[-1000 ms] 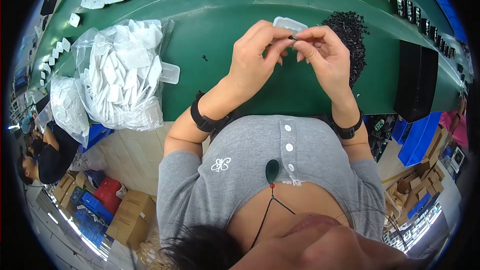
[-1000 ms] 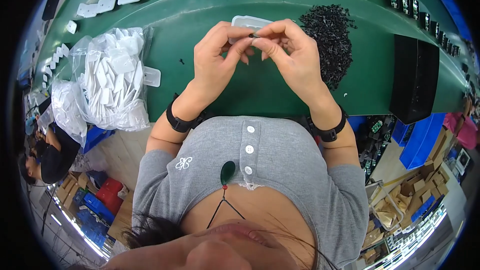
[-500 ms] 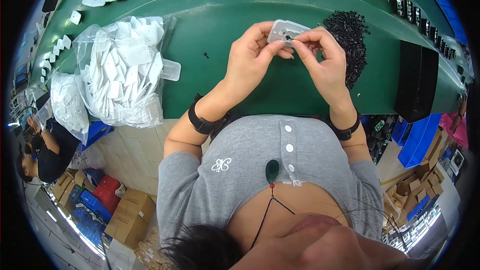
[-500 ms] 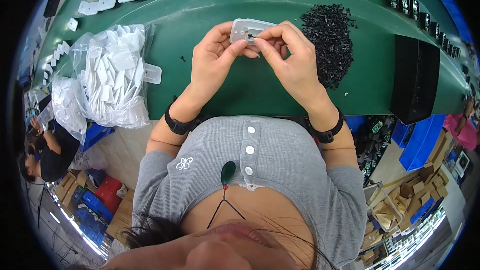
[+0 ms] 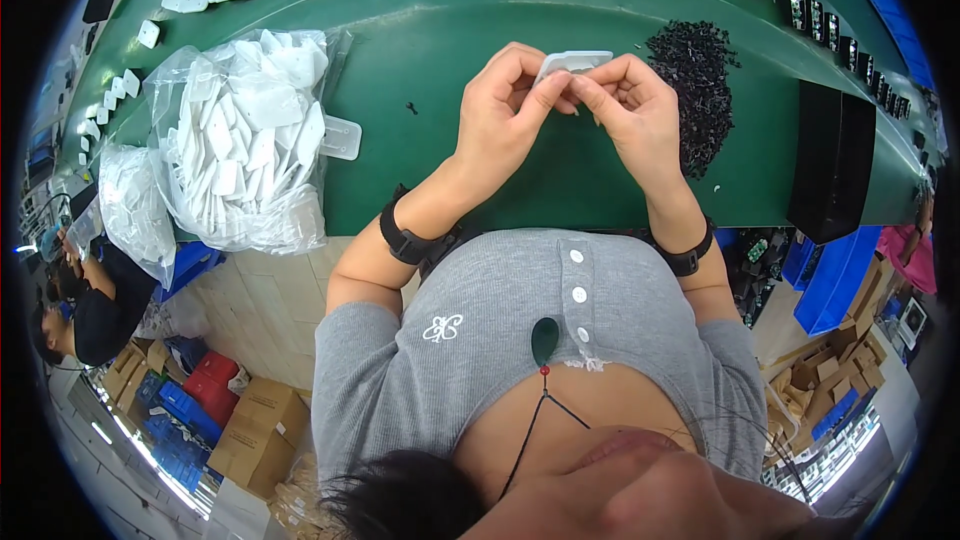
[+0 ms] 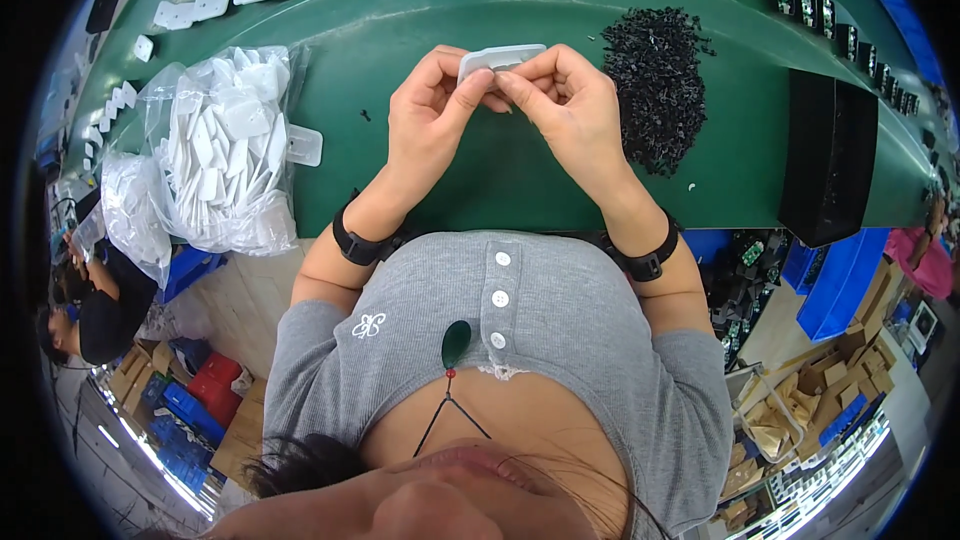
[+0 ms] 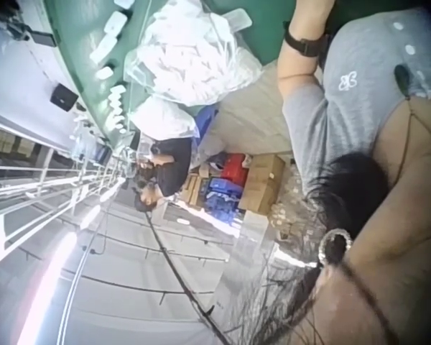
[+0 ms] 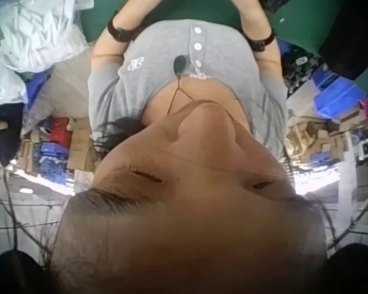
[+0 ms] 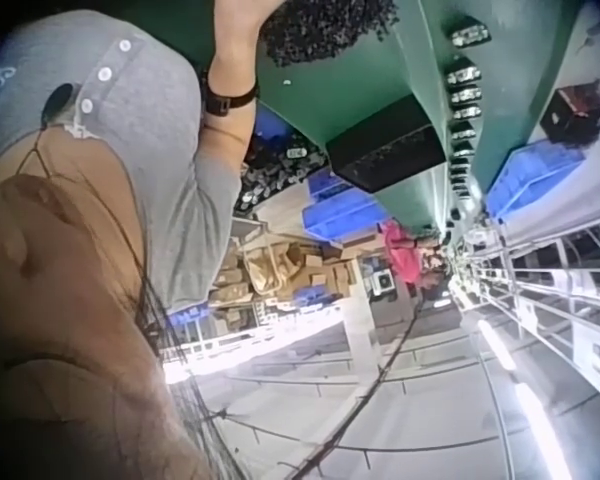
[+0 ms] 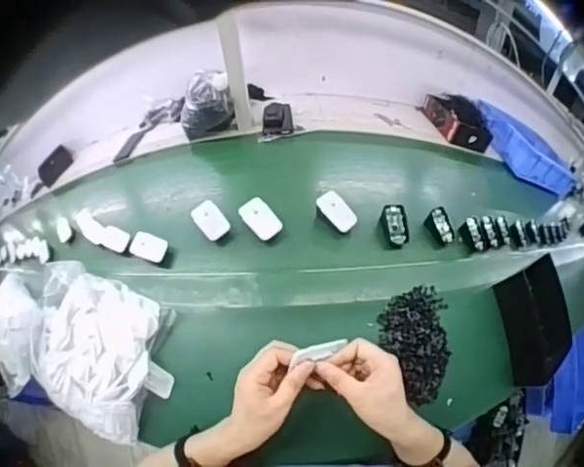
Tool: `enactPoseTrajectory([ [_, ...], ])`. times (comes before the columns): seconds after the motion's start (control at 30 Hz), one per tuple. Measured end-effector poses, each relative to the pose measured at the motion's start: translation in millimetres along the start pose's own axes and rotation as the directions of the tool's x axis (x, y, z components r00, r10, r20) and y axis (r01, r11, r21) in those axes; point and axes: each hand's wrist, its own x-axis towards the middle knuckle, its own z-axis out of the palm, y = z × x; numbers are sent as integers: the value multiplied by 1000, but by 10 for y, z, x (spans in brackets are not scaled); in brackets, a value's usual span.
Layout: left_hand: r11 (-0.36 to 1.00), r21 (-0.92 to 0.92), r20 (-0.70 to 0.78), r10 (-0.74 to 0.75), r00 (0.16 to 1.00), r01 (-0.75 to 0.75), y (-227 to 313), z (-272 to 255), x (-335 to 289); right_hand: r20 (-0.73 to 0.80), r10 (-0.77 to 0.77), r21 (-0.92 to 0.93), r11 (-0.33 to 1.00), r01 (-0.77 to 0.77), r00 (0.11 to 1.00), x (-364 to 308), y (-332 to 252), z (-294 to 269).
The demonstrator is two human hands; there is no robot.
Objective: The person assembles components by hand, picking up a white plastic base and a small black component, then inserting the component into the base. They then fit a black housing onto the assembly and place the unit on the work surface, repeating the process.
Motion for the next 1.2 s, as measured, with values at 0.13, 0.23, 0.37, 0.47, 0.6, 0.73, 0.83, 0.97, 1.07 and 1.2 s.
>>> enactPoseTrajectory([
  [0.13, 985, -162, -24, -63, 998, 58, 32, 6, -2, -130, -439, -467, 818, 335, 889, -9, 1, -55],
  [0.23, 988, -138, -19, -79, 997, 76, 29, -6, -7, -15, -444, -504, 777, 376, 896, 25, -68, -82],
  [0.37, 994, -49, 76, -90, 993, 93, 20, -30, 6, 93, -246, -384, 885, 263, 965, 49, -96, -136],
  [0.47, 992, -44, 101, -112, 989, 117, 63, -18, 31, 107, -138, -259, 952, 162, 985, 52, -57, -177],
  [0.6, 987, -29, 55, -157, 986, 159, 157, 35, 111, 118, -136, -228, 960, 160, 984, 126, -38, -244],
  [0.73, 987, 82, -10, -141, 990, 142, 66, -117, 331, 157, -169, -339, 916, 213, 973, 353, -187, -406],
  [0.83, 853, 513, -77, -67, 995, 97, 75, -252, 601, -21, -536, -840, 467, 275, 844, 932, -334, -797],
  [0.97, 537, 815, 88, 261, 961, -220, -76, -304, 904, -63, -567, -970, 227, 82, 822, 1525, -633, -979],
  [1.07, 436, 879, 106, 212, 972, -191, -100, -268, 908, -75, -254, -990, 133, -43, 964, 1847, -626, -1142],
  [1.2, 329, 922, 103, 296, 950, -202, -52, -215, 683, 35, -471, -843, 459, 279, 882, 1860, -392, -1214],
])
